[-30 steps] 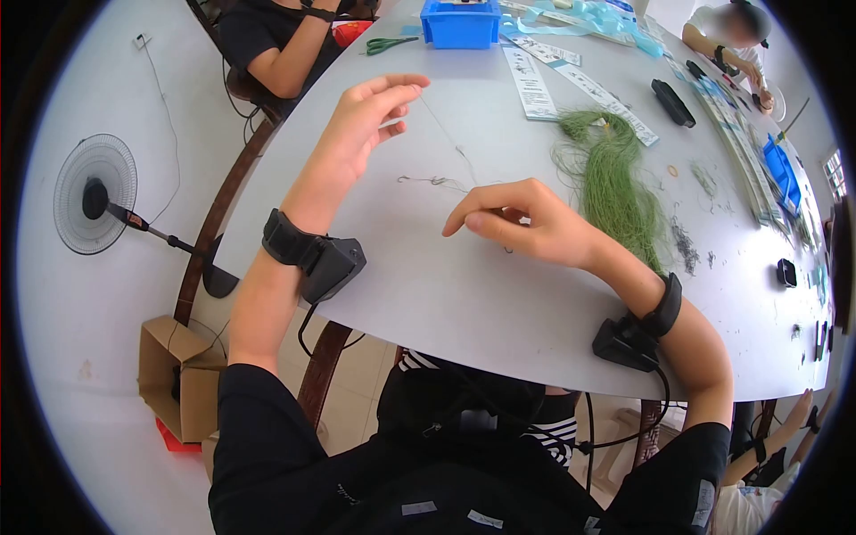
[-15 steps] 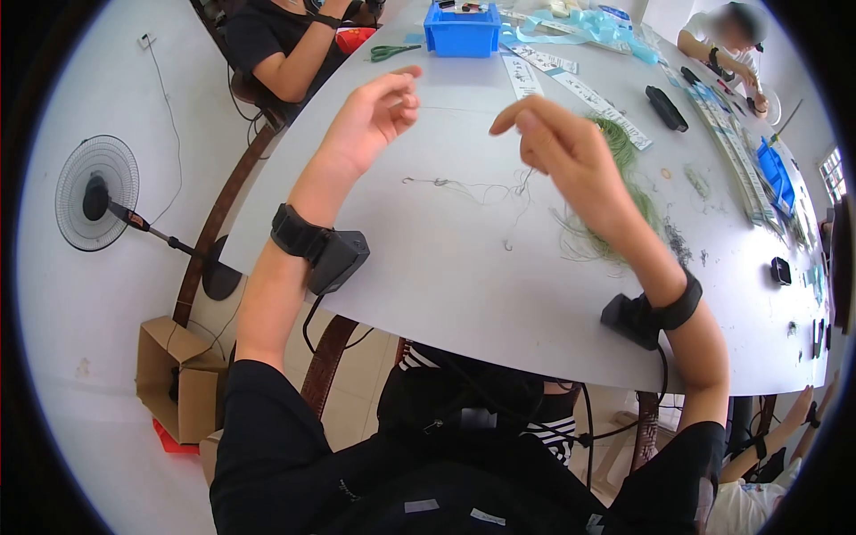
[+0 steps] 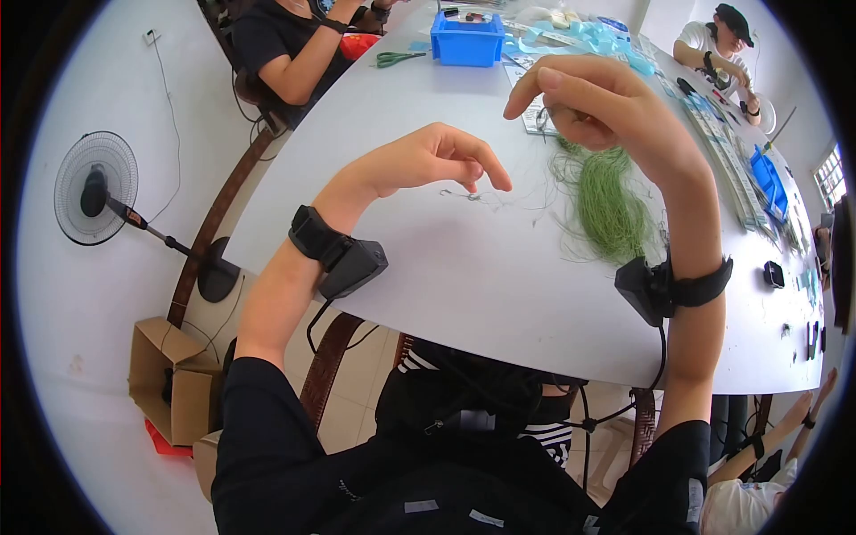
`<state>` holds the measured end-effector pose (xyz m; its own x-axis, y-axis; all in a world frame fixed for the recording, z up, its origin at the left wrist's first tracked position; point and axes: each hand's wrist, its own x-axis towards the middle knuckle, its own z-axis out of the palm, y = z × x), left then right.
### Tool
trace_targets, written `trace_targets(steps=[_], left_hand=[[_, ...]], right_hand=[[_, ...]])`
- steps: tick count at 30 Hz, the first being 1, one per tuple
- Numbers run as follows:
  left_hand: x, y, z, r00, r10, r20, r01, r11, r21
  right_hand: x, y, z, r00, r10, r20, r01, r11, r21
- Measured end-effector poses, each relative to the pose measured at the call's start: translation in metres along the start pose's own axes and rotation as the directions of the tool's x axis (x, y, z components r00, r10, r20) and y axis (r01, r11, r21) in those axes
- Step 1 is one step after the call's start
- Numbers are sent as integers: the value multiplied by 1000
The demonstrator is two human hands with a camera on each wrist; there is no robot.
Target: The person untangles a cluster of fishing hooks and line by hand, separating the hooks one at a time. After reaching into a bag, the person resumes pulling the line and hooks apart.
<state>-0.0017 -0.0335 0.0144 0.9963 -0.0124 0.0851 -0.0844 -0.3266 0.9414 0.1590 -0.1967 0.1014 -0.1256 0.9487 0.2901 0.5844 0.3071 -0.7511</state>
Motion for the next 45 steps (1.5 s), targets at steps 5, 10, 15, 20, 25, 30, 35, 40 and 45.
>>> trace_targets(steps=[5, 10, 15, 20, 25, 30, 35, 40, 45], left_hand=[[3, 1, 3, 976, 96, -198, -81, 993, 85], [3, 18, 19, 895, 308, -322, -352, 932, -85], [3, 23, 27, 881, 291, -373, -337, 940, -63], [0, 25, 23, 813, 250, -525, -263, 963, 51], [-7, 32, 20, 769, 305, -562, -297, 949, 107], [-19, 41, 13, 854, 310, -418, -296, 950, 101], [-20, 46, 11, 957, 222, 186, -256, 949, 183], [-26, 40, -1, 964, -69, 256, 3, 969, 248], [-17, 42, -4, 967, -65, -245, 152, 923, 353]], right_hand=[[0, 3, 7, 1000, -16, -11, 16, 999, 43], [0, 2, 9, 992, 91, 83, -98, 992, 85], [-1, 9, 10, 974, 168, 151, -171, 985, 8], [-3, 9, 10, 980, 180, 84, -183, 983, 20], [-3, 6, 15, 991, 133, -9, -133, 991, 34], [-5, 6, 10, 972, 81, -221, -68, 995, 67], [-8, 10, 6, 975, 20, -222, 2, 995, 100], [-9, 8, 8, 982, -21, -188, 34, 997, 67], [-11, -2, 8, 988, -61, -139, 56, 998, -41]])
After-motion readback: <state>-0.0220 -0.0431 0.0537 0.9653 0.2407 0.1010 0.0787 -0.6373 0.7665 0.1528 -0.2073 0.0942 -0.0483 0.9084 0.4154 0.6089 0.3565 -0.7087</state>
